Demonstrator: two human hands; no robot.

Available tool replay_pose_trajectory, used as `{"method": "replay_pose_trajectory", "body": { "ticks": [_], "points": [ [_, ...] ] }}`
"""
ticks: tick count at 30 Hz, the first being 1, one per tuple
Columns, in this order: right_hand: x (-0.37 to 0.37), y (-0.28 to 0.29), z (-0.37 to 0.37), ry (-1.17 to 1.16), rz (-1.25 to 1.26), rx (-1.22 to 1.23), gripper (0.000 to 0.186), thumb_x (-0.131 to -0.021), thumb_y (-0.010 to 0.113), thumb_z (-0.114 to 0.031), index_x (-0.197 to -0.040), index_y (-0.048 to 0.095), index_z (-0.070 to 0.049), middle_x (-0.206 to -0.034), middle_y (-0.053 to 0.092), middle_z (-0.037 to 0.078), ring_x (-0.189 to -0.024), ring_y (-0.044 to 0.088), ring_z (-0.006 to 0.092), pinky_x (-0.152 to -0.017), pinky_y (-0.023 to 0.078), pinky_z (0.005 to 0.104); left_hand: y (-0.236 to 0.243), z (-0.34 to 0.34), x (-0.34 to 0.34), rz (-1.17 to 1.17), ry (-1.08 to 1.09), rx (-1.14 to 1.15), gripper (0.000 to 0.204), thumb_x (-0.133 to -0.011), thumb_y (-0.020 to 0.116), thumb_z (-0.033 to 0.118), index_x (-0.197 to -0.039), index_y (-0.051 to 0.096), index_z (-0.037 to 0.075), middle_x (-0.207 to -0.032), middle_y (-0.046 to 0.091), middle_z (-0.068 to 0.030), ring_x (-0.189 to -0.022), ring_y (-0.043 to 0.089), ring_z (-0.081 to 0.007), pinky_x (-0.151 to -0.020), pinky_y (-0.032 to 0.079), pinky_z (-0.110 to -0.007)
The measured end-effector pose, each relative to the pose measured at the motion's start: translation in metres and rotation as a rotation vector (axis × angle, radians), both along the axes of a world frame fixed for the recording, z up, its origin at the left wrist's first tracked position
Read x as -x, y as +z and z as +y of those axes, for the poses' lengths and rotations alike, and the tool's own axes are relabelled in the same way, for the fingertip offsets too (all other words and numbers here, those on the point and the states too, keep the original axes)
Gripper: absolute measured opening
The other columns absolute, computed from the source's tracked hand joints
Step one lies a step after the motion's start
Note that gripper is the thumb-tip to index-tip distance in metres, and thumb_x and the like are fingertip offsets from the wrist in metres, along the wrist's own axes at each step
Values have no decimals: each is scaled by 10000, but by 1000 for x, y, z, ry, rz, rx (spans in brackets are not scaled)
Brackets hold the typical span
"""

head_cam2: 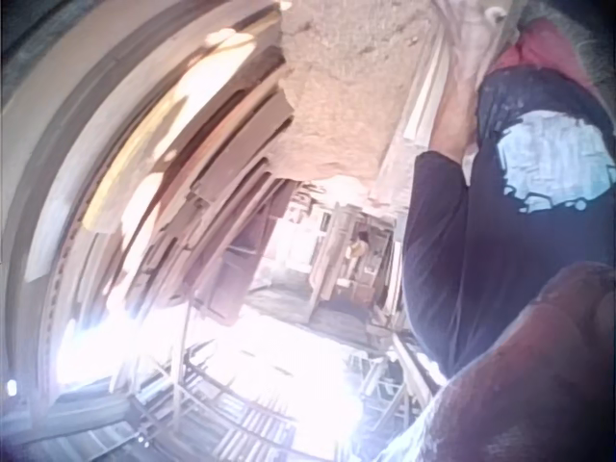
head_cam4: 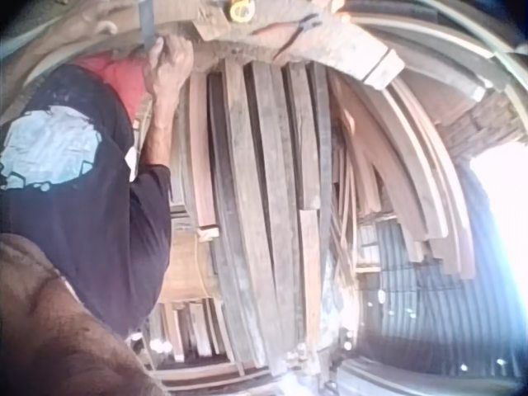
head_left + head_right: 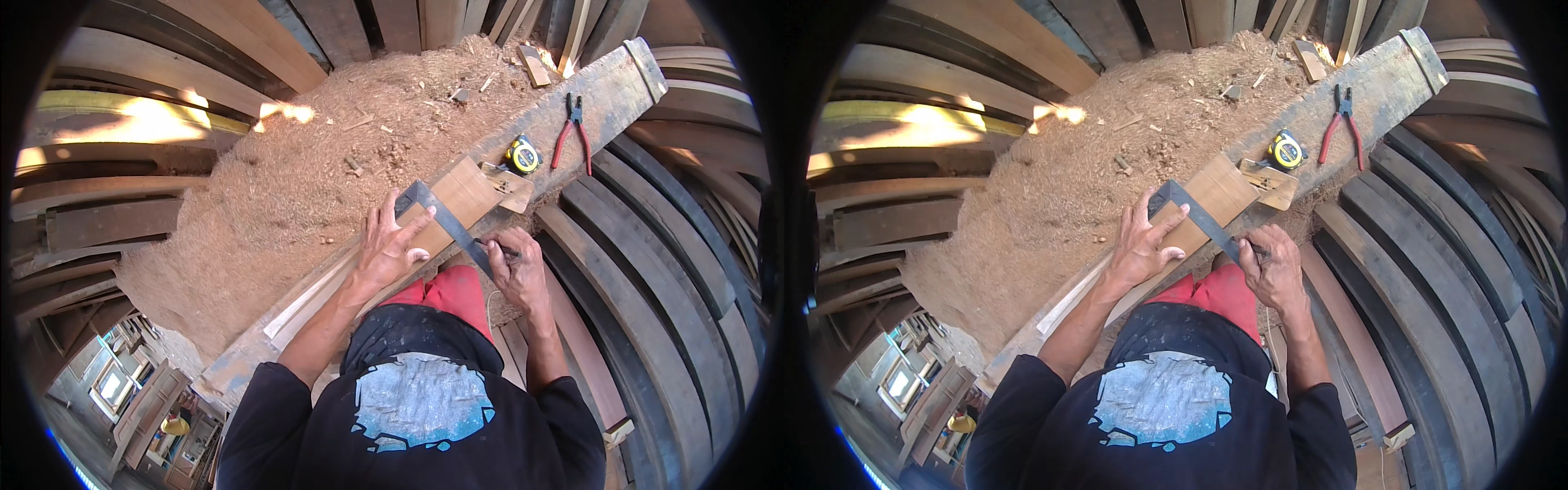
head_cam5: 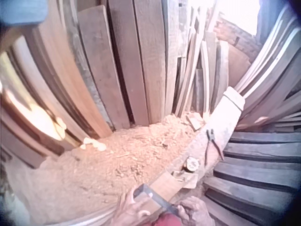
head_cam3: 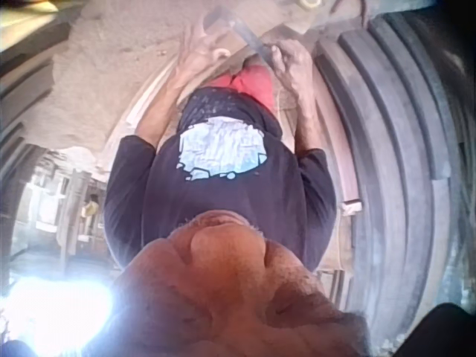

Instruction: The person measures a wooden plank with a tape measure, then uses a square ruler and a pencil to mark lines on the wood. They repeat this process on several pieces of wood, stacking them as they work.

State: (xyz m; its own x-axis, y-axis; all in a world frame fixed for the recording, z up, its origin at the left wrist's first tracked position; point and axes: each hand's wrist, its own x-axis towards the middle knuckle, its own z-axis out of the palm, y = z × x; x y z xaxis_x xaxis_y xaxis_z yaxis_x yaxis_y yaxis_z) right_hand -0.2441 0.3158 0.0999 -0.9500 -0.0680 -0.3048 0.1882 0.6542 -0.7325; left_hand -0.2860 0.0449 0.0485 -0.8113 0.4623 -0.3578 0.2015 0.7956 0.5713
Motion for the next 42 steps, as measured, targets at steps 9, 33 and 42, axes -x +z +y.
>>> {"method": "replay_pose_trajectory", "body": {
  "ticks": [9,33,42],
  "points": [
    [37,-42,-43,-114,262,286,210,-975,682,-81,-1157,773,-28,-1056,762,177,-963,697,344,-882,541,455,3,2,1,13,-48,58,889,-681,979,330,-1490,627,435,-1665,309,-250,-1333,483,-475,-1115,445,-562],
    [-118,-74,-39,-725,-510,1135,294,-1075,680,-306,-1201,689,-40,-932,703,-9,-790,637,95,-704,535,276,12,77,-137,107,63,-286,530,-780,802,106,-1265,593,61,-1402,543,-310,-1225,559,-507,-1075,458,-562],
    [-130,-90,-7,-1044,-199,1003,306,-1073,680,-407,-1080,726,-105,-709,542,-90,-539,419,30,-500,344,235,20,12,-99,169,115,420,1243,-716,949,432,-1703,216,246,-1669,171,-371,-1425,348,-557,-1145,314,-682]
  ]
}}
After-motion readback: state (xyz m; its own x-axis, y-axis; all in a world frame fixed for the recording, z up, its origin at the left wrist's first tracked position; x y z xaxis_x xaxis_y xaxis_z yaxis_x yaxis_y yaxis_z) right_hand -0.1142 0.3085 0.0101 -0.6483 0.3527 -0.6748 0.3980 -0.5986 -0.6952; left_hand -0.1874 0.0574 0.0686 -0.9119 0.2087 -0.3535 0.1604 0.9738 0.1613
